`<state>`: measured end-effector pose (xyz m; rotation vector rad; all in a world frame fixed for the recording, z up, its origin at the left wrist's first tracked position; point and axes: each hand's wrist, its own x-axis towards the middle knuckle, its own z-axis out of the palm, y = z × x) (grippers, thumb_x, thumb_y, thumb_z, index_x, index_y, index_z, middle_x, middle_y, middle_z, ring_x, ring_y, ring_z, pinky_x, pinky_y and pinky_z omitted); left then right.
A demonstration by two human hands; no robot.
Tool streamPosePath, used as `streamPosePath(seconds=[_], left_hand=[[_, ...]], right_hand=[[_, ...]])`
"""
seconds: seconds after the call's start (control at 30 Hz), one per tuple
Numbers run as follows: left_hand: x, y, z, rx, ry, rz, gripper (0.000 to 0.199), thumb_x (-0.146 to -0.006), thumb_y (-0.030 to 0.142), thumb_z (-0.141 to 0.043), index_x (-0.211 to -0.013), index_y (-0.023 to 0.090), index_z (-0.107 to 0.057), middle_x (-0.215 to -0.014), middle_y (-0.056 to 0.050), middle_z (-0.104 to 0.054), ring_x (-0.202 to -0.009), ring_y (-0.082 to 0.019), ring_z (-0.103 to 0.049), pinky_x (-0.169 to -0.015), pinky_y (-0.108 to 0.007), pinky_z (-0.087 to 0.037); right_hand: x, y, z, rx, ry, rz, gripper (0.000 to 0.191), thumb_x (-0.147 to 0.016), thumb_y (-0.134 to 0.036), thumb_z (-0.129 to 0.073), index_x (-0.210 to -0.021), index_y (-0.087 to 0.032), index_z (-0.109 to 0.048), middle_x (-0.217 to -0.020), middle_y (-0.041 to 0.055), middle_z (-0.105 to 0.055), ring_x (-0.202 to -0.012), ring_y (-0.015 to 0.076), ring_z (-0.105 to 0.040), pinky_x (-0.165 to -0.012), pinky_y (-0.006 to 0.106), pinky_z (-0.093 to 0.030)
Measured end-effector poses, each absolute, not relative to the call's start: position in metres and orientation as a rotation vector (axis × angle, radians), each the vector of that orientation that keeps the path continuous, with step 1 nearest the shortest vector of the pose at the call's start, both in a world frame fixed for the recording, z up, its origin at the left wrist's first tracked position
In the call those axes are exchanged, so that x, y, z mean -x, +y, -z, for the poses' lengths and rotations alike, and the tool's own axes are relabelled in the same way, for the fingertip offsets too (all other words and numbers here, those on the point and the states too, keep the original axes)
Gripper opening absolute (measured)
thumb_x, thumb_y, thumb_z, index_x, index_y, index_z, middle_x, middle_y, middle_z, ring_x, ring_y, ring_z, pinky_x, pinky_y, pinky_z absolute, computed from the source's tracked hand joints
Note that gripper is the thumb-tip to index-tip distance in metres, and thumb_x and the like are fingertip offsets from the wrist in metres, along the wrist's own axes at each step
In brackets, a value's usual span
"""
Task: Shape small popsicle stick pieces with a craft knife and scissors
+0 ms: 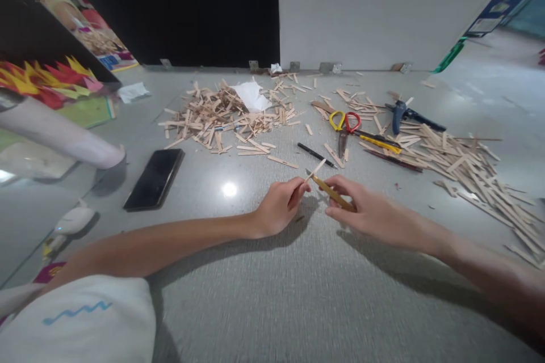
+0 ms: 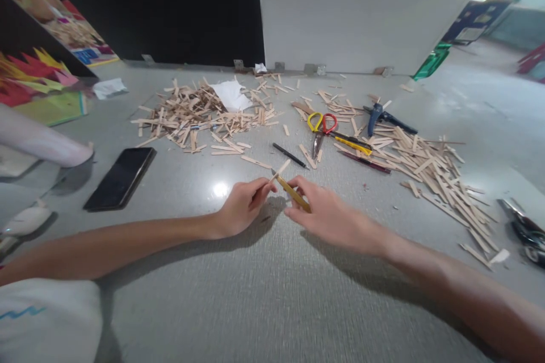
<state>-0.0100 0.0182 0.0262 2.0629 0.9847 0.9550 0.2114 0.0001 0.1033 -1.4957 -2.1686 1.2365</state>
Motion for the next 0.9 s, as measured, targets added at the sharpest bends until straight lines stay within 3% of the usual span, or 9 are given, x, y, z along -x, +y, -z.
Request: streamPosePath(seconds=[0.1, 0.2, 0.33, 0.47, 0.53, 0.6, 0.67, 0.8, 0.9], left_hand=[[0.010, 0.019, -0.028, -2.059, 1.002, -0.948, 0.039, -0.114, 0.042, -0.036, -0.092, 0.020, -0.060, -0.057, 0.009, -0.038, -0.049, -0.011, -0.039, -0.054, -0.023, -0.035], [0.010, 0.019, -0.031, -2.051, 1.027, -0.936, 0.042, -0.114, 0.041, -0.035, -0.089, 0.020, -0.060, -0.056, 0.009, -0.038, -0.048, -0.011, -0.039, -0.054, -0.023, -0.036], [0.010, 0.018, -0.034, -2.035, 1.051, -0.929, 0.042, -0.113, 0.040, -0.037, -0.088, 0.019, -0.063, -0.055, 0.008, -0.043, -0.047, -0.010, -0.040, -0.051, -0.022, -0.035], [0.012, 0.016, -0.033, -1.826, 1.007, -1.058, 0.048, -0.113, 0.048, -0.034, -0.119, 0.013, -0.067, -0.063, 0.004, -0.058, -0.045, -0.010, -0.043, -0.046, -0.022, -0.037], [0.013, 0.016, -0.032, -1.733, 0.971, -1.087, 0.056, -0.111, 0.055, -0.039, -0.138, 0.010, -0.059, -0.078, -0.002, -0.069, -0.043, -0.008, -0.044, -0.042, -0.021, -0.037], [0.013, 0.016, -0.032, -1.732, 0.978, -1.040, 0.061, -0.107, 0.058, -0.050, -0.145, 0.011, -0.055, -0.093, -0.006, -0.075, -0.042, -0.006, -0.046, -0.040, -0.020, -0.036], [0.012, 0.017, -0.033, -1.749, 0.999, -0.976, 0.058, -0.103, 0.059, -0.058, -0.139, 0.013, -0.059, -0.097, -0.007, -0.077, -0.042, -0.006, -0.049, -0.041, -0.019, -0.036], [0.008, 0.016, -0.034, -1.807, 1.012, -0.970, 0.047, -0.105, 0.061, -0.055, -0.111, 0.016, -0.068, -0.081, -0.003, -0.075, -0.043, -0.007, -0.050, -0.042, -0.018, -0.037], [0.007, 0.015, -0.035, -1.883, 1.001, -0.995, 0.047, -0.110, 0.057, -0.048, -0.090, 0.018, -0.064, -0.068, 0.000, -0.068, -0.044, -0.008, -0.049, -0.044, -0.018, -0.037]], right_hand=[[-0.217, -0.003, -0.101, 1.478, -2.324, -0.850, 0.022, -0.098, -0.031, -0.059, -0.118, -0.023, -0.061, -0.105, 0.0105, -0.072, -0.089, 0.0252, -0.064, -0.076, 0.035, -0.045], [-0.221, -0.008, -0.108, 1.492, -2.426, -0.680, 0.015, -0.102, -0.025, -0.048, -0.109, -0.023, -0.061, -0.100, 0.0099, -0.070, -0.075, 0.0219, -0.060, -0.065, 0.032, -0.037], [-0.226, -0.012, -0.123, 1.527, -2.541, -0.515, 0.012, -0.093, -0.012, -0.051, -0.092, -0.023, -0.057, -0.081, 0.0048, -0.062, -0.061, 0.0176, -0.049, -0.059, 0.032, -0.025], [-0.230, -0.007, -0.121, 1.527, -2.424, -0.546, 0.016, -0.103, -0.023, -0.048, -0.089, -0.023, -0.055, -0.074, 0.0027, -0.059, -0.058, 0.0164, -0.045, -0.059, 0.033, -0.023], [-0.229, -0.003, -0.118, 1.509, -2.332, -0.604, 0.023, -0.108, -0.035, -0.045, -0.089, -0.024, -0.055, -0.069, 0.0010, -0.057, -0.056, 0.0164, -0.044, -0.059, 0.034, -0.025], [-0.225, -0.002, -0.115, 1.495, -2.279, -0.684, 0.026, -0.108, -0.039, -0.042, -0.091, -0.025, -0.055, -0.064, -0.0006, -0.056, -0.055, 0.0169, -0.046, -0.061, 0.033, -0.028], [-0.220, -0.003, -0.113, 1.485, -2.266, -0.784, 0.024, -0.107, -0.038, -0.040, -0.092, -0.025, -0.054, -0.061, -0.0017, -0.056, -0.055, 0.0175, -0.049, -0.064, 0.033, -0.032], [-0.216, -0.008, -0.108, 1.480, -2.261, -0.942, 0.029, -0.108, -0.041, -0.039, -0.088, -0.026, -0.052, -0.060, -0.0030, -0.055, -0.057, 0.0180, -0.051, -0.066, 0.033, -0.034], [-0.216, -0.011, -0.106, 1.477, -2.249, -0.995, 0.029, -0.107, -0.044, -0.043, -0.093, -0.025, -0.060, -0.075, 0.0023, -0.065, -0.067, 0.0204, -0.058, -0.067, 0.033, -0.035]])
